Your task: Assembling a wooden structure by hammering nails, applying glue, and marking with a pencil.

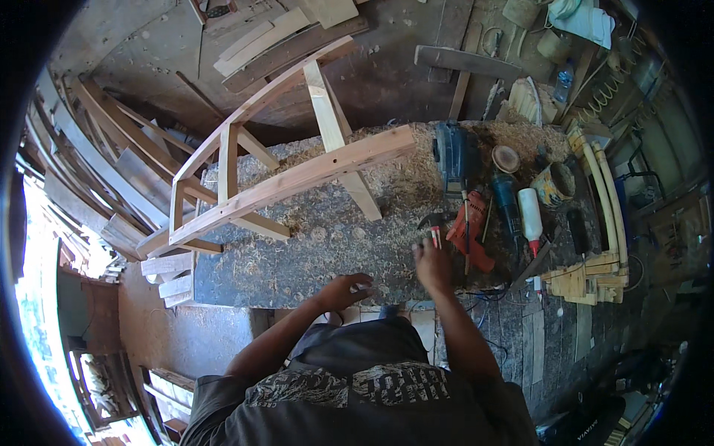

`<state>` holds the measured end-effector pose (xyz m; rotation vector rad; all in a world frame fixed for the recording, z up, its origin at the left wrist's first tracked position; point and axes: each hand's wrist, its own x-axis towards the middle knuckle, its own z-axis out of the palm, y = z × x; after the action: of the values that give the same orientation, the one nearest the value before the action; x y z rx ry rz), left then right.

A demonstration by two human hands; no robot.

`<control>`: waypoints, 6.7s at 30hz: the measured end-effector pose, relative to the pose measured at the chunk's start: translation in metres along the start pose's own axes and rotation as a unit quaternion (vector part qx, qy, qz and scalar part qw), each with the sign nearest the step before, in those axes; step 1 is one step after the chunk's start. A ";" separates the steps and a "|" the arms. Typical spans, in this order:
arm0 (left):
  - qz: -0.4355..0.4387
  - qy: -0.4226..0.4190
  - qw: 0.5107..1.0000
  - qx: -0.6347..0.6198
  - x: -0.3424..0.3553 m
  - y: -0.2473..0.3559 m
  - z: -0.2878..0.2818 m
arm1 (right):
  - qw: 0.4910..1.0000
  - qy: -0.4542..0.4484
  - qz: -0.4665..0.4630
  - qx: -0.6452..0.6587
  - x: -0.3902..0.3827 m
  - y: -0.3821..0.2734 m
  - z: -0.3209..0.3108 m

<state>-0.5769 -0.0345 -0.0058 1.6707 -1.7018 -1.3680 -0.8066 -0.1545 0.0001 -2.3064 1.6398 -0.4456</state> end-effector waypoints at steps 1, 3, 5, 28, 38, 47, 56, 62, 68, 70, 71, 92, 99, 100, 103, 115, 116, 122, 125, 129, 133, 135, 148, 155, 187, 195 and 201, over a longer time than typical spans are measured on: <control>0.009 0.000 1.000 -0.014 -0.002 -0.010 -0.002 | 0.999 -0.006 0.027 -0.016 0.006 0.024 0.010; -0.020 0.012 1.000 -0.012 -0.014 -0.013 -0.012 | 0.993 -0.033 0.091 -0.062 0.007 0.065 0.032; -0.019 0.042 0.998 -0.036 -0.031 -0.033 -0.019 | 0.990 -0.072 0.120 -0.027 0.006 0.114 0.053; -0.139 0.347 0.902 -0.217 -0.189 -0.132 -0.070 | 0.841 -0.298 -0.431 -0.133 0.172 -0.369 -0.008; -0.114 0.358 0.892 -0.253 -0.213 -0.099 -0.091 | 0.816 -0.360 -0.447 0.067 0.193 -0.396 -0.147; -0.084 0.008 0.995 -0.056 -0.223 -0.029 -0.114 | 0.708 -0.293 -0.401 0.502 0.157 -0.376 -0.262; 0.385 0.445 0.615 -0.524 -0.267 0.050 -0.145 | 0.554 -0.229 -0.312 0.738 0.120 -0.352 -0.164; 0.242 0.677 0.504 -0.479 -0.279 0.066 -0.192 | 0.462 -0.167 -0.207 0.846 0.098 -0.340 -0.081; 0.111 0.755 0.563 -0.315 -0.246 0.062 -0.246 | 0.449 -0.109 -0.022 0.886 0.082 -0.314 -0.020; 0.065 0.743 0.608 -0.272 -0.228 0.061 -0.256 | 0.430 -0.097 0.017 0.897 0.079 -0.299 0.008; 0.063 0.736 0.626 -0.250 -0.220 0.062 -0.261 | 0.439 -0.101 0.038 0.892 0.078 -0.292 0.025; 0.064 0.693 0.694 -0.185 -0.231 -0.139 -0.170 | 0.809 -0.365 -0.065 0.456 0.033 -0.102 0.044; 0.005 0.693 0.701 -0.171 -0.244 -0.099 -0.159 | 0.909 0.319 0.208 0.168 0.105 0.190 -0.059; 0.005 0.697 0.695 -0.177 -0.242 -0.107 -0.164 | 0.907 0.378 0.184 -0.011 0.111 0.246 -0.055; -0.001 0.684 0.690 -0.238 -0.257 -0.110 -0.163 | 0.874 0.315 0.250 -0.272 0.111 0.343 -0.043; -0.160 0.648 0.723 -0.177 -0.269 -0.027 -0.168 | 0.927 0.157 0.228 0.254 0.134 0.268 -0.186; -0.161 0.638 0.733 -0.173 -0.273 -0.029 -0.169 | 0.878 0.175 0.206 0.395 0.130 0.235 -0.207; -0.126 0.605 0.780 -0.097 -0.291 -0.048 -0.200 | 0.953 0.251 -0.005 0.169 0.151 0.168 -0.166; -0.125 0.629 0.765 -0.058 -0.289 -0.047 -0.212 | 0.590 0.110 0.068 0.797 0.166 0.124 -0.161; -0.187 0.624 0.757 -0.051 -0.262 -0.011 -0.225 | 0.932 0.078 -0.096 0.341 0.178 0.051 -0.138; -0.162 0.598 0.784 0.036 -0.255 -0.057 -0.224 | 0.931 -0.123 -0.230 0.254 0.181 0.002 -0.116; -0.191 0.586 0.787 0.026 -0.249 -0.057 -0.226 | 0.939 -0.143 -0.237 0.205 0.186 -0.005 -0.097; -0.240 0.595 0.753 0.148 -0.237 -0.024 -0.220 | 0.939 -0.196 -0.264 0.097 0.175 -0.018 -0.081; -0.278 0.576 0.757 0.129 -0.241 -0.023 -0.220 | 0.869 -0.149 -0.231 0.411 0.166 -0.025 -0.140; -0.235 0.610 0.754 0.065 -0.239 -0.031 -0.219 | 0.689 0.209 -0.014 0.694 0.291 -0.062 -0.102; -0.240 0.606 0.754 0.079 -0.242 -0.031 -0.218 | 0.692 0.205 -0.011 0.692 0.287 -0.060 -0.098; -0.233 0.608 0.754 0.083 -0.240 -0.029 -0.218 | 0.679 0.215 -0.019 0.701 0.290 -0.050 -0.095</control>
<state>-0.3325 0.1115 0.1507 2.3382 -0.6227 -0.0013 -0.7122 -0.4177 0.1324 -1.0097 0.6959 -1.6161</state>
